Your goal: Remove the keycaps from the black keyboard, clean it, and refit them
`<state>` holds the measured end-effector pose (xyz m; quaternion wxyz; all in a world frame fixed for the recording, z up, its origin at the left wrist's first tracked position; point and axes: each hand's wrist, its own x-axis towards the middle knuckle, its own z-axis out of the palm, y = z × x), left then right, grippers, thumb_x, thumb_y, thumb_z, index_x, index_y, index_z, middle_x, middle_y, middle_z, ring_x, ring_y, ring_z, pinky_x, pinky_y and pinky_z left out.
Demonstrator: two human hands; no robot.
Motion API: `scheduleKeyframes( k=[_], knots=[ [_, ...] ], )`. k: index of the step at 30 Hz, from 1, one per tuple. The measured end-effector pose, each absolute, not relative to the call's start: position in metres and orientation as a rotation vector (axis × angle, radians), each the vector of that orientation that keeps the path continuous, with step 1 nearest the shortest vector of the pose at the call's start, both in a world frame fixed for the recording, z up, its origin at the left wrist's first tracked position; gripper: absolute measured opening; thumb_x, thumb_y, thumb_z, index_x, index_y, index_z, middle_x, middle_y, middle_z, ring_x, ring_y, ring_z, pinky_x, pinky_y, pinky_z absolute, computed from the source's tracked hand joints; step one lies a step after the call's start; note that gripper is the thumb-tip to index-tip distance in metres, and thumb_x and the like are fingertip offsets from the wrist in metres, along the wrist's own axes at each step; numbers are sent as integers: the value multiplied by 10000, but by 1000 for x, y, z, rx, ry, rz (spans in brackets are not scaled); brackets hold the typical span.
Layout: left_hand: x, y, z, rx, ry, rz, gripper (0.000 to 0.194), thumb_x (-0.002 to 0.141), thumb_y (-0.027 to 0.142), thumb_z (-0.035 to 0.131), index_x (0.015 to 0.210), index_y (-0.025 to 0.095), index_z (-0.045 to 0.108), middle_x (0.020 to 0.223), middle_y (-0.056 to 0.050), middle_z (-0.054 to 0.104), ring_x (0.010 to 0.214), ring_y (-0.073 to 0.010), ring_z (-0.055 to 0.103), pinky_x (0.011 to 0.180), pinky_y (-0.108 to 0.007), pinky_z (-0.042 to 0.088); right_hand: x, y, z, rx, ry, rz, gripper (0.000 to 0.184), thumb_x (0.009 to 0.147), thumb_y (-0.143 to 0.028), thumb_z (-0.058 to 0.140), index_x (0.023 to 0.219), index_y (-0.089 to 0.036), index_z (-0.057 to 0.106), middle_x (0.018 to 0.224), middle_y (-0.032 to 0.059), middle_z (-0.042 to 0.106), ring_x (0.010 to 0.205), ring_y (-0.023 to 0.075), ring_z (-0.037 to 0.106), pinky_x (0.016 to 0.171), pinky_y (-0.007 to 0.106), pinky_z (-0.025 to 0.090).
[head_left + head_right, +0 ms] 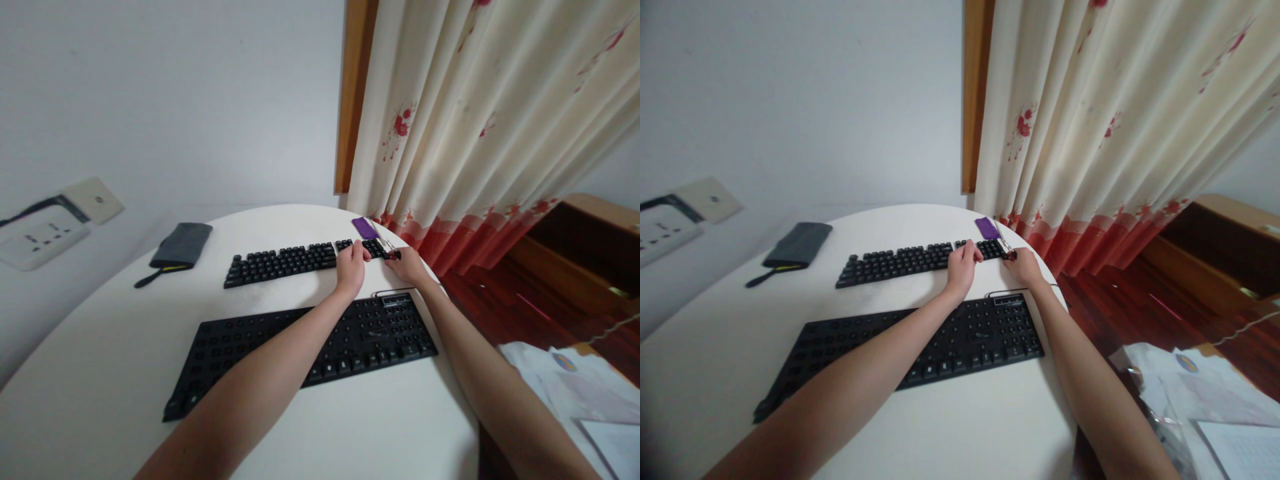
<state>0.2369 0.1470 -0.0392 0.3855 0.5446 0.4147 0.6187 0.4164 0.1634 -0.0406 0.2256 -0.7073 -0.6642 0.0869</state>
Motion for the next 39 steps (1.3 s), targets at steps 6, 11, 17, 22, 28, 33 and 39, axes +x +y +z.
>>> scheduleKeyframes(
  k=[6,11,17,22,28,33,39],
  knots=[
    [237,147,-40,1395,1053,1573,531,975,463,383,568,189,585,595,-32,606,594,-160,550,628,-297,386,417,164,-40,-1932,-1839,243,242,777,-236,714,987,-124,756,897,103,755,854,216,681,734,243,430],
    [237,146,-38,1385,1044,1578,530,973,469,381,563,193,574,584,-29,593,590,-159,541,629,-298,384,415,164,-41,-1921,-1826,260,227,768,-232,712,959,-116,759,871,107,753,834,217,678,735,249,435],
    [235,144,-33,1377,1069,1580,540,965,496,383,549,198,556,572,-25,580,581,-161,535,617,-298,384,423,156,-37,-1872,-1762,298,256,758,-215,695,986,-115,753,887,97,756,829,213,680,763,256,453],
    [228,140,-24,1360,1096,1644,535,965,496,396,546,200,547,571,-22,576,582,-160,536,622,-293,400,436,135,-18,-1810,-1553,241,320,874,-240,507,1048,-86,727,1003,145,743,929,227,677,826,284,465],
    [215,136,12,1372,1038,1774,542,964,530,398,557,203,541,567,-21,560,563,-156,520,577,-287,401,426,104,14,-1643,-1436,287,377,897,-313,428,944,-93,731,904,132,745,842,227,673,750,288,479],
    [180,118,71,1586,833,1646,553,944,596,419,625,200,635,628,-54,612,544,-150,504,526,-291,389,412,85,38,-1483,-1337,410,368,881,-373,473,897,-99,719,837,126,729,719,213,645,641,283,477],
    [78,74,106,1862,912,1339,305,885,485,588,979,231,728,791,-64,696,604,-155,557,569,-275,438,393,69,56,-1323,-1371,434,363,890,-374,499,924,-89,723,890,148,734,788,231,659,714,308,502]
  ],
)
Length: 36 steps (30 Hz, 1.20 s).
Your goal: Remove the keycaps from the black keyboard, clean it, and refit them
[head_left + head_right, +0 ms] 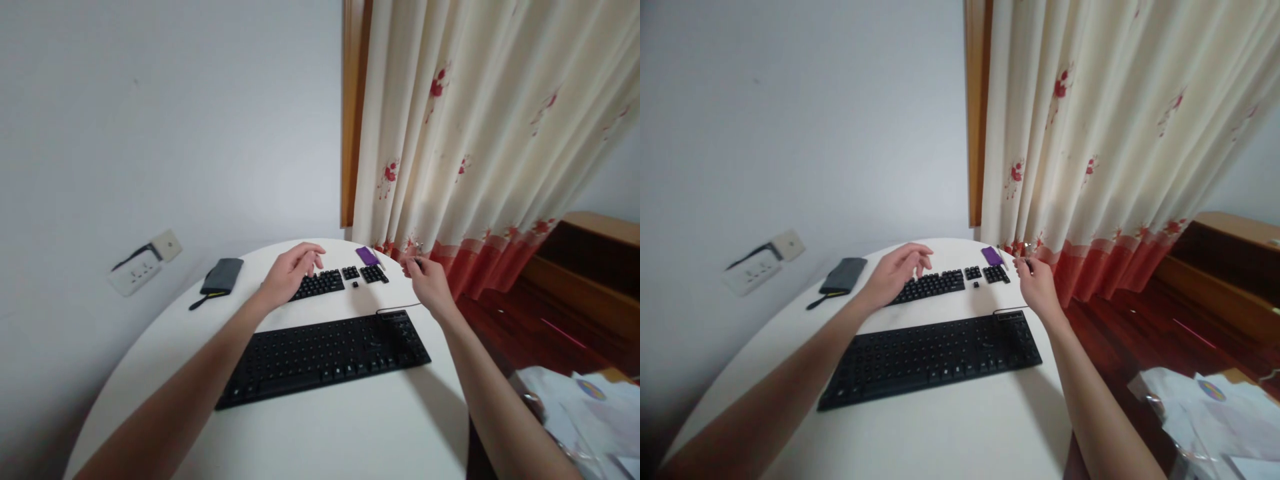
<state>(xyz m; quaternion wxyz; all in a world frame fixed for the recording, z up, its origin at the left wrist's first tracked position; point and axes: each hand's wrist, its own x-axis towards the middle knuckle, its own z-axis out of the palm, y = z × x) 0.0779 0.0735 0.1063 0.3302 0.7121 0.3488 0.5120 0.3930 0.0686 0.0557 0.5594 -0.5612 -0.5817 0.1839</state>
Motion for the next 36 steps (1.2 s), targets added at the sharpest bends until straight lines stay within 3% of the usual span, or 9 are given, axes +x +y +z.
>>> scheduleKeyframes(
  k=[6,10,14,23,26,30,33,36],
  knots=[
    [-37,37,80,2150,1436,735,313,922,446,489,931,193,672,819,-22,684,740,-168,595,688,-263,461,341,56,61,-1282,-1506,337,328,909,-369,511,904,-118,723,884,123,727,819,241,645,775,348,474],
    [-73,15,52,2072,1608,436,377,908,507,450,746,184,558,691,-14,649,632,-161,614,593,-245,455,277,39,39,-1205,-1686,375,295,949,-334,473,880,-147,691,897,116,691,852,243,619,814,370,464],
    [-71,1,31,1945,1588,26,407,889,557,450,693,201,463,534,-4,614,479,-172,619,471,-238,431,222,19,16,-1109,-1884,427,311,981,-319,432,852,-175,676,894,103,635,907,250,591,870,388,450],
    [-30,31,30,1662,1270,-271,346,893,520,513,749,213,441,506,-7,635,429,-183,626,437,-257,489,196,21,18,-1079,-1763,766,344,989,-414,427,943,-177,672,896,76,681,870,224,623,810,333,450],
    [-33,42,31,1718,1171,-206,342,892,522,521,752,214,472,500,10,626,388,-153,569,408,-227,433,185,19,12,-1000,-1741,905,265,953,-394,506,906,-180,655,843,42,667,790,189,611,757,299,457],
    [-51,51,20,1877,1156,239,283,915,436,503,787,190,561,541,18,626,415,-108,511,433,-198,373,164,7,-1,-871,-1826,1262,165,877,-348,634,862,-185,612,689,-23,596,581,125,550,595,243,449],
    [-60,57,6,1946,1205,592,261,937,359,472,825,167,610,567,11,630,500,-101,529,504,-190,378,146,-4,-10,-865,-1874,1508,162,913,-346,584,888,-187,591,590,-48,554,491,112,516,498,219,413],
    [-61,61,-5,1986,1291,811,246,940,318,471,831,162,628,594,17,635,524,-93,513,521,-190,358,134,-12,-13,-850,-1986,1466,163,944,-313,540,862,-183,597,589,-36,565,518,115,539,526,219,417]
  ],
)
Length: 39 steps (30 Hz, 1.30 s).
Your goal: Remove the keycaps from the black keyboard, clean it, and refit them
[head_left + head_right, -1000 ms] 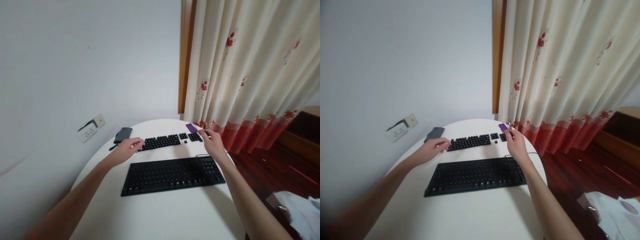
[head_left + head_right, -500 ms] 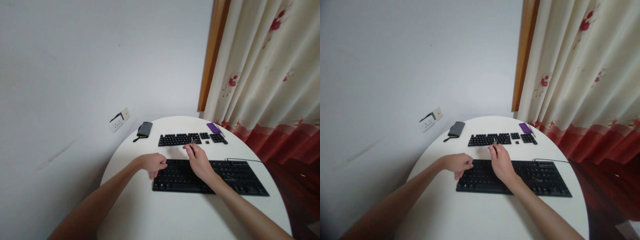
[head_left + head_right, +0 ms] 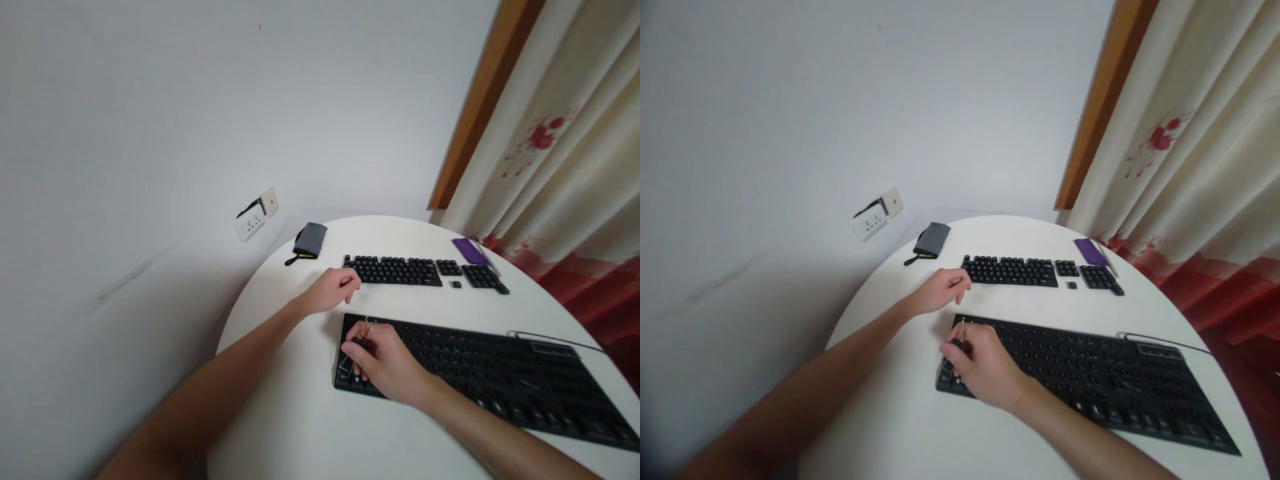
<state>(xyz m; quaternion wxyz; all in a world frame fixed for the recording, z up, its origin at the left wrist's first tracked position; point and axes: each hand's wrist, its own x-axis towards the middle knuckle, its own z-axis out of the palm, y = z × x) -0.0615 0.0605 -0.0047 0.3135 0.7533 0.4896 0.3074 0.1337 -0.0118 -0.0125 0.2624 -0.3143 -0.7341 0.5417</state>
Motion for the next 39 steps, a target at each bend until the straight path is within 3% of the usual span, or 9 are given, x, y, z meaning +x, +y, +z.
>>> scheduleKeyframes(
  k=[7,13,22,27,34,39],
  knots=[
    [-59,65,-14,2056,1314,949,252,934,297,499,801,158,662,601,28,630,520,-81,495,516,-188,342,131,-23,6,-646,-2441,1071,175,948,-246,562,833,-162,664,817,44,666,754,145,610,689,235,437],
    [-59,63,-14,2035,1294,1106,237,927,254,496,788,149,655,583,29,611,512,-74,492,513,-178,341,132,-21,7,-399,-2758,716,321,1002,-329,459,849,-158,683,819,68,651,745,167,611,685,259,431],
    [-53,60,-15,1981,1273,1133,213,915,252,517,779,147,643,568,34,591,513,-74,509,522,-174,361,134,-2,-2,-600,-2576,1053,294,982,-304,468,884,-181,716,815,67,725,728,185,647,702,274,464],
    [-51,58,-15,1985,1236,1123,233,928,278,508,795,145,646,585,30,601,513,-69,514,530,-172,367,130,-21,-9,-596,-2619,845,302,993,-262,415,899,-176,688,781,54,707,680,168,646,668,262,438],
    [-49,58,-17,1989,1206,1109,234,927,287,512,814,141,656,593,22,612,506,-67,493,530,-177,365,121,-49,-24,-984,-2491,646,316,996,-246,385,805,-174,627,710,56,680,574,171,636,587,284,382],
    [-49,58,-18,1987,1206,1102,232,925,286,517,805,141,651,592,21,610,503,-67,484,534,-178,369,121,-44,-18,-963,-2470,748,296,977,-236,398,737,-195,568,639,29,625,534,158,599,560,280,363]
  ],
)
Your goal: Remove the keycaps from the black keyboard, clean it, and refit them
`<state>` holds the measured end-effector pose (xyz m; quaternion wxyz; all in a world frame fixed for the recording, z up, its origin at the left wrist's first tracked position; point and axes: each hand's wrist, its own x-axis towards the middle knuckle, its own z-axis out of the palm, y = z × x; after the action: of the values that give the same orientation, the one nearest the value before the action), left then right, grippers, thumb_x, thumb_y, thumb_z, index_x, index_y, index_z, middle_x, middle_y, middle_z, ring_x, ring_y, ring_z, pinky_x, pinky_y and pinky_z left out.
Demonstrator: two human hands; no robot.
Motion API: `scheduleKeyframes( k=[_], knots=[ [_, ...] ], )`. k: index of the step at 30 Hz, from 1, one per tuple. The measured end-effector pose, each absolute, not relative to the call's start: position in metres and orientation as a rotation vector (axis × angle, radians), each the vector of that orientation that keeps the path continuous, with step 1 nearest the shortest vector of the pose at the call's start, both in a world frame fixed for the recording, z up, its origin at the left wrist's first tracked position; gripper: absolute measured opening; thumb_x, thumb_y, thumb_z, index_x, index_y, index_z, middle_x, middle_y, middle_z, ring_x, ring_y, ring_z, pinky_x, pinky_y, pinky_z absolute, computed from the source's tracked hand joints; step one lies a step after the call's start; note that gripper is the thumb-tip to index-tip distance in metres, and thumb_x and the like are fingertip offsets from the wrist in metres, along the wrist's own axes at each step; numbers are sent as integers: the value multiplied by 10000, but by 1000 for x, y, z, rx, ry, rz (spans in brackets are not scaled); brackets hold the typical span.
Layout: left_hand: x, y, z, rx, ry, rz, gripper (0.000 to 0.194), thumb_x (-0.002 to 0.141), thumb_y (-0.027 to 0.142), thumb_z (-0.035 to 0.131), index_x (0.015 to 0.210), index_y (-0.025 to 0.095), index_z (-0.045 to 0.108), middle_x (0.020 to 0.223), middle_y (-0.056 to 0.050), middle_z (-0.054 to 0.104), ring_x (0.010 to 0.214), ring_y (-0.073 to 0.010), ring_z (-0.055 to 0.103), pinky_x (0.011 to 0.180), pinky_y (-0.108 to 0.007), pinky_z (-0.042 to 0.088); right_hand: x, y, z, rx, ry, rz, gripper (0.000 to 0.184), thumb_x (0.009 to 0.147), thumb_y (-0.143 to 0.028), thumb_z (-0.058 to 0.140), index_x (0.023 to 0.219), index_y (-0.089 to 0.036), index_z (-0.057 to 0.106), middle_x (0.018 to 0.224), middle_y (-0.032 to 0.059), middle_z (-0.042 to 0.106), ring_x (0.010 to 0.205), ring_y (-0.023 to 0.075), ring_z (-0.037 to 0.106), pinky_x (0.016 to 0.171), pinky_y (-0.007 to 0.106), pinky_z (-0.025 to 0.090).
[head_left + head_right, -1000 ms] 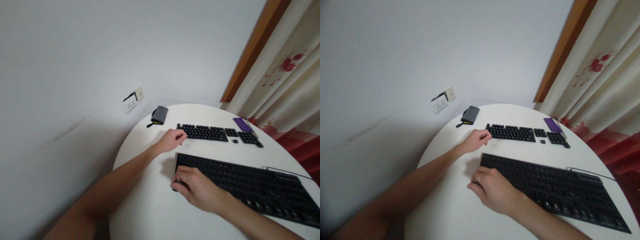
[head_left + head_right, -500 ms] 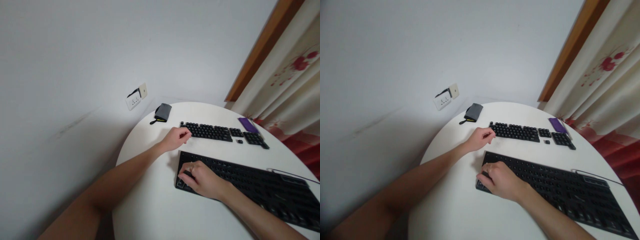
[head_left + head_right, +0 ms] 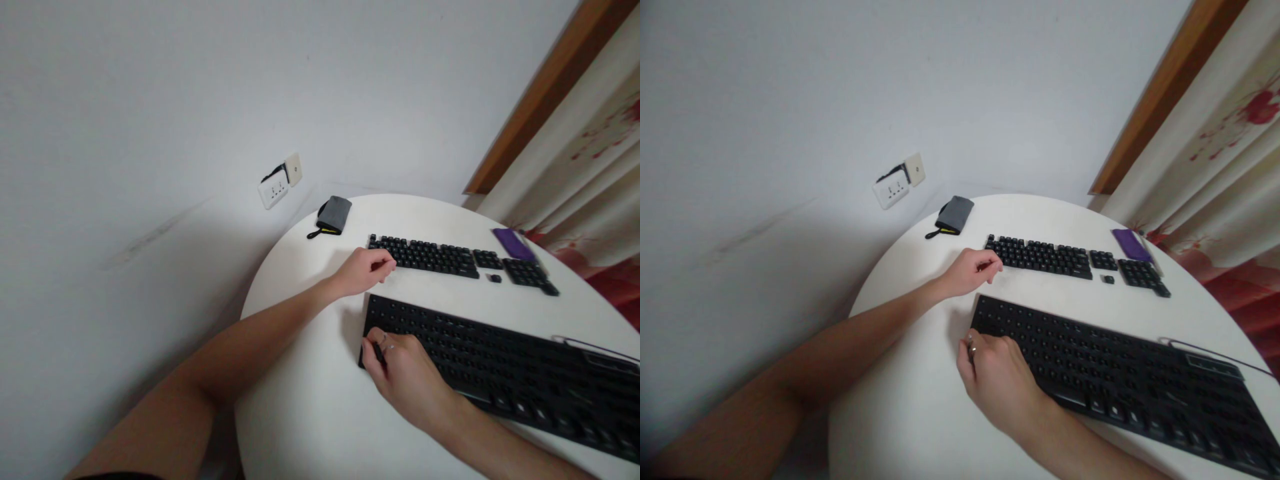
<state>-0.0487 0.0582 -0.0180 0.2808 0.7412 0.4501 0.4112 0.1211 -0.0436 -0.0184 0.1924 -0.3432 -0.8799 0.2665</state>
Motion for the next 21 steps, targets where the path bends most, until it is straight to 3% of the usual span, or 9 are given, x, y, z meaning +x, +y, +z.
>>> scheduleKeyframes(
  k=[5,13,17,21],
  knots=[
    [-48,56,-17,1964,1212,1093,241,930,297,509,818,140,654,597,17,614,506,-70,489,529,-180,373,122,-27,-18,-943,-2227,1137,331,980,-288,394,680,-210,510,572,-6,554,498,129,531,508,248,378],
    [-48,56,-17,1904,1148,1102,225,917,294,534,819,131,654,598,13,608,529,-76,518,533,-180,383,124,-23,-32,-1045,-1880,1417,377,984,-451,426,743,-191,555,486,-37,525,385,96,443,392,212,329],
    [-46,56,-15,1754,1042,1180,308,953,380,509,866,118,647,641,-4,616,536,-74,501,519,-181,378,131,-2,-15,-1029,-1655,1357,392,949,-516,489,761,-183,577,539,-21,568,384,89,460,378,209,342],
    [-40,56,-13,1471,878,1144,479,931,559,516,1072,120,646,856,-72,677,689,-122,627,593,-219,479,143,33,-2,-965,-1506,1100,352,920,-522,547,848,-184,610,644,11,628,482,113,536,427,222,404]
  ],
)
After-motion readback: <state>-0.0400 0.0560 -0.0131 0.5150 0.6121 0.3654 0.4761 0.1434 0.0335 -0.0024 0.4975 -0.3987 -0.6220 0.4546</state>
